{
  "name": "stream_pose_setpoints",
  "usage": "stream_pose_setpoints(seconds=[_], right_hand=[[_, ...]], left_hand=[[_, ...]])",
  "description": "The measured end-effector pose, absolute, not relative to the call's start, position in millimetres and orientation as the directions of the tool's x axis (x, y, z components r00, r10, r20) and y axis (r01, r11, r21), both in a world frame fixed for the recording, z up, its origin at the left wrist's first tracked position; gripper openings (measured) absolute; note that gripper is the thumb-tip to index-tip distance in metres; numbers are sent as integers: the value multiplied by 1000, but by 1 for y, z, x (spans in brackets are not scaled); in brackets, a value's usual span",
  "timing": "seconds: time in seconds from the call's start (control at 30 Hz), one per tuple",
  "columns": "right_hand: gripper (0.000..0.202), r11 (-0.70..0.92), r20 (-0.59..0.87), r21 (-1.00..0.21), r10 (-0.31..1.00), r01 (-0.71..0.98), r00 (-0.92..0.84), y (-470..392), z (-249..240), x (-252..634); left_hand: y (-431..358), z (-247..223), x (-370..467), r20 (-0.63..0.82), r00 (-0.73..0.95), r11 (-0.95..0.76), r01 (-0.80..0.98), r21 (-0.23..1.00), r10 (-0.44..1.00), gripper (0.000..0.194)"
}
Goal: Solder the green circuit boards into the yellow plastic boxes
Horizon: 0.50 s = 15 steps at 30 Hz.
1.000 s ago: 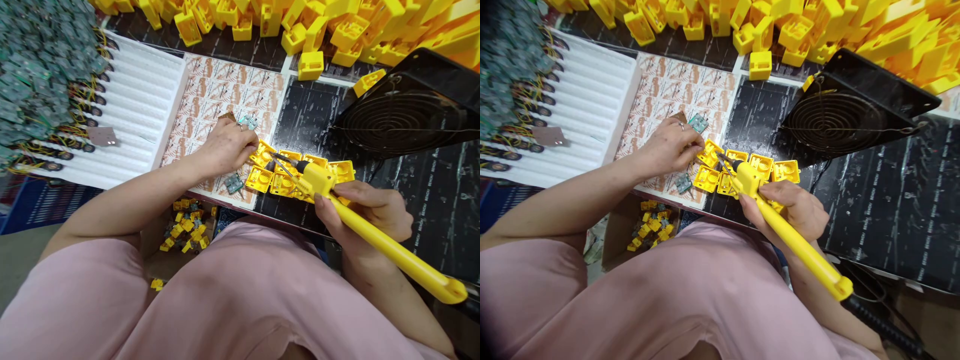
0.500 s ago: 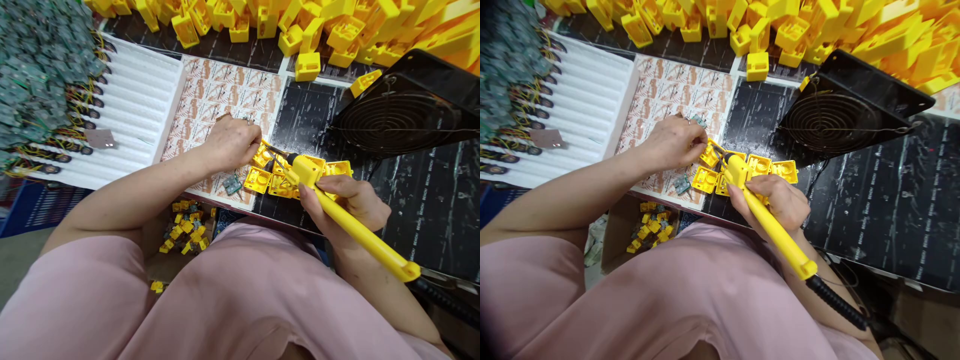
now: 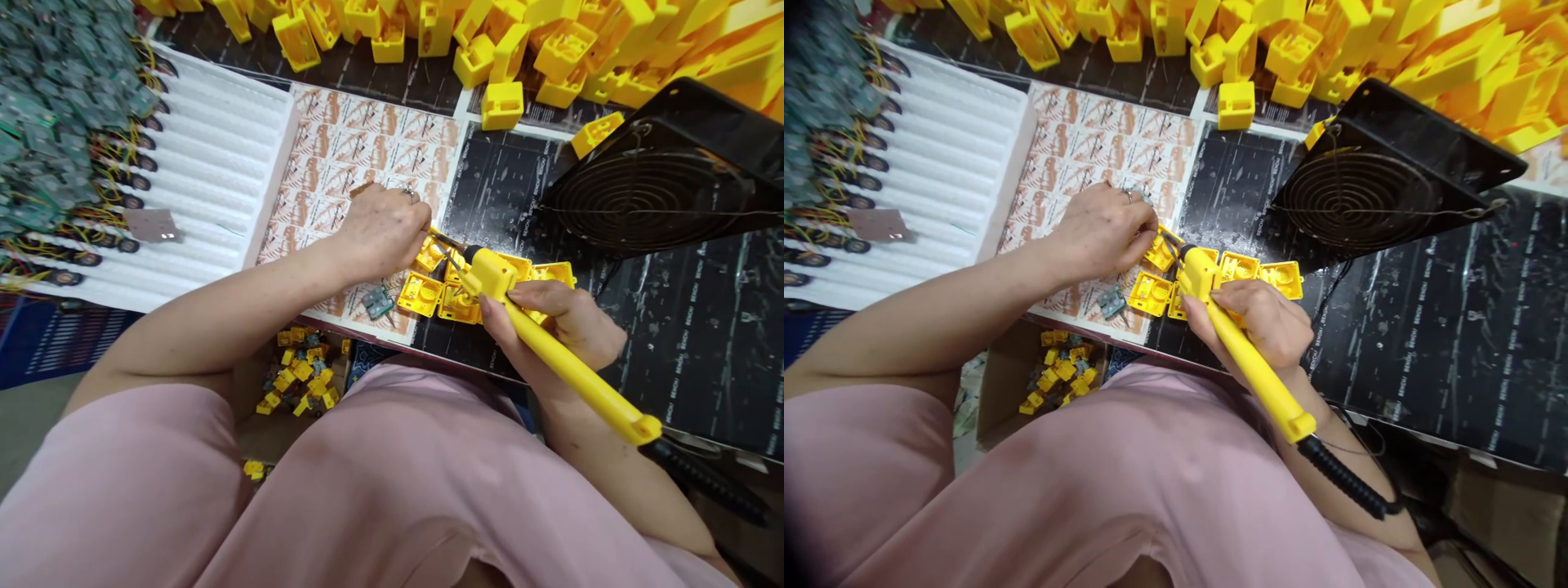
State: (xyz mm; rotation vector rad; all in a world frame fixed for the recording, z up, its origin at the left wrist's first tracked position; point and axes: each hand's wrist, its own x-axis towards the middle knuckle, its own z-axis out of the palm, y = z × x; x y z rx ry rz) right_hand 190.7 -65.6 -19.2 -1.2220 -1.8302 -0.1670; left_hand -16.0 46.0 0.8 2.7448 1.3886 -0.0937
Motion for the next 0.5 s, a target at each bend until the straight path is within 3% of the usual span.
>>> stream_pose_setpoints(seconds=[0.17, 0.37, 0.5], right_hand=[[31, 588, 722, -328, 661, 739, -206, -64, -16, 193], [29, 429, 714, -422, 700, 798, 1, -75, -17, 206], [28, 491, 726, -441, 687, 751, -24, -76, -16, 209]], left_hand=[[46, 1, -15, -115, 582, -584, 812, 16, 805, 38], [46, 0, -16, -113, 589, -594, 805, -12, 800, 39], [46, -1, -16, -91, 592, -595, 804, -6, 801, 36]])
